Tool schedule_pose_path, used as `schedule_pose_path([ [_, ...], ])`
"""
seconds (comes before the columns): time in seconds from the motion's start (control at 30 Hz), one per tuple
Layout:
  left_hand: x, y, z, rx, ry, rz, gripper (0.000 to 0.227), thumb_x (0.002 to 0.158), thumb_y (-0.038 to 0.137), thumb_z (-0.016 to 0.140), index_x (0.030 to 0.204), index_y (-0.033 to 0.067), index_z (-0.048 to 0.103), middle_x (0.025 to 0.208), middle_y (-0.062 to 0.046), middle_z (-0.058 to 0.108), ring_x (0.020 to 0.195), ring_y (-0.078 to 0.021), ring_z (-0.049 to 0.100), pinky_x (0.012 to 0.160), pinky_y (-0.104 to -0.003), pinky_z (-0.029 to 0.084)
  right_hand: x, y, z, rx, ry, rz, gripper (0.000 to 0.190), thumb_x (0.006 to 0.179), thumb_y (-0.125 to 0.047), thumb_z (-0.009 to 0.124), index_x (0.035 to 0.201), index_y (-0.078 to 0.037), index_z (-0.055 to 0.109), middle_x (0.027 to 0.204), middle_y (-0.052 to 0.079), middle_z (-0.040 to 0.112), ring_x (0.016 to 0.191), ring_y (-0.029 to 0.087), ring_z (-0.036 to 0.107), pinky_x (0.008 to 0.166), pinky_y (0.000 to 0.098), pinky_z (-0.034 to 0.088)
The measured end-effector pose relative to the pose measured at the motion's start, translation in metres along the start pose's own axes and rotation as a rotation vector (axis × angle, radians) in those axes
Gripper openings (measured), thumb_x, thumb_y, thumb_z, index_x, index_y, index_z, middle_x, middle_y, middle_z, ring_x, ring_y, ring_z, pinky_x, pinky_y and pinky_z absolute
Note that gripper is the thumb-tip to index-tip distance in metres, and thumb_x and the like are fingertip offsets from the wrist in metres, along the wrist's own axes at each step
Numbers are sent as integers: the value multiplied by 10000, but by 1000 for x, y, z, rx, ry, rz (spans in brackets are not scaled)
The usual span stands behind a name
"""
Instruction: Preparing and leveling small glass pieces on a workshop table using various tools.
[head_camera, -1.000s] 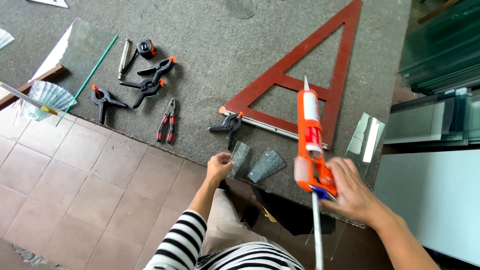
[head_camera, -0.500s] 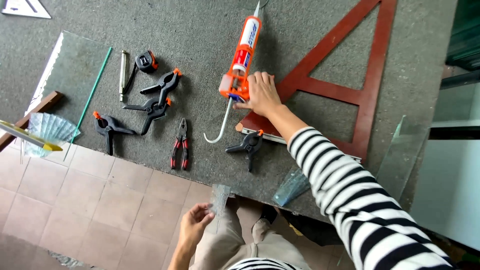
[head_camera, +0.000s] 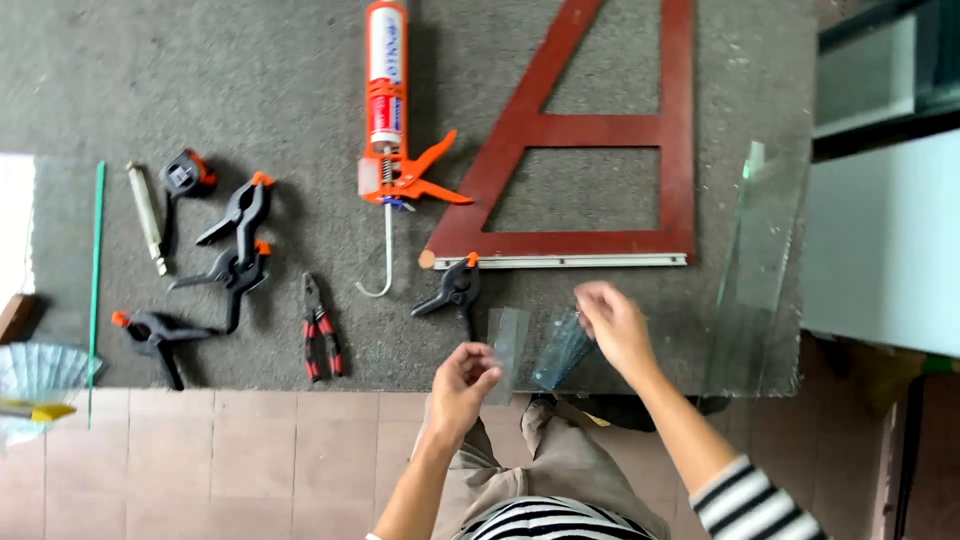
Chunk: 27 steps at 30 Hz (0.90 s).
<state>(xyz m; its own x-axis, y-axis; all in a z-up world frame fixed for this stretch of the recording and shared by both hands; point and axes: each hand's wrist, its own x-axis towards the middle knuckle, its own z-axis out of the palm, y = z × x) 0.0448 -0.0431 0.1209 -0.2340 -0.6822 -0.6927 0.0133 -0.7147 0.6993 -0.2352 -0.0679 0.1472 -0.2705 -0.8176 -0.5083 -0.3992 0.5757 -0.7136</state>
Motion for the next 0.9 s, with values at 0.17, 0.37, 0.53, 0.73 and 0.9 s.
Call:
schedule_pose_path([
  [0.17, 37, -27, 49, 121, 46, 52, 237, 922, -15, 821, 1106, 116, 748, 930, -33, 808, 778, -93, 655, 710, -248, 550, -67, 130, -1, 338, 166, 443, 255, 1030, -134, 710, 1245, -59, 825, 1104, 251, 835, 880, 284, 812, 707, 349, 703],
  [0.37, 31, -21, 81, 142, 143, -28, 262, 953, -47, 802, 1158, 116, 787, 991, -108, 863, 775, -156, 742, 652, -248, 574, -79, 60, -12, 327, 20, 313, 256, 987, -141, 758, 1190, -16, 850, 1044, 227, 860, 803, 248, 800, 668, 329, 698],
  [0.53, 41, -37, 74, 130, 194, 29, 243, 935, -68, 783, 1118, 83, 734, 979, -66, 812, 785, -112, 683, 653, -222, 543, -59, 82, -3, 237, -7, 319, 234, 944, -184, 771, 1142, -97, 860, 998, 132, 876, 752, 193, 820, 641, 286, 706],
  [0.73, 51, -43, 71, 104, 141, 34, 228, 929, -85, 781, 1084, 79, 745, 986, -55, 801, 745, -118, 677, 623, -242, 563, -70, 98, 21, 326, 91, 446, 320, 922, -172, 772, 1223, -73, 820, 1061, 163, 863, 806, 222, 840, 684, 308, 725],
  [0.9, 61, -33, 70, 94, 17, 24, 240, 932, -96, 760, 1061, 103, 722, 933, -34, 785, 713, -104, 659, 569, -220, 520, -85, 93, 34, 499, 106, 575, 392, 938, -124, 746, 1305, 13, 758, 1060, 252, 849, 822, 273, 851, 707, 329, 735],
])
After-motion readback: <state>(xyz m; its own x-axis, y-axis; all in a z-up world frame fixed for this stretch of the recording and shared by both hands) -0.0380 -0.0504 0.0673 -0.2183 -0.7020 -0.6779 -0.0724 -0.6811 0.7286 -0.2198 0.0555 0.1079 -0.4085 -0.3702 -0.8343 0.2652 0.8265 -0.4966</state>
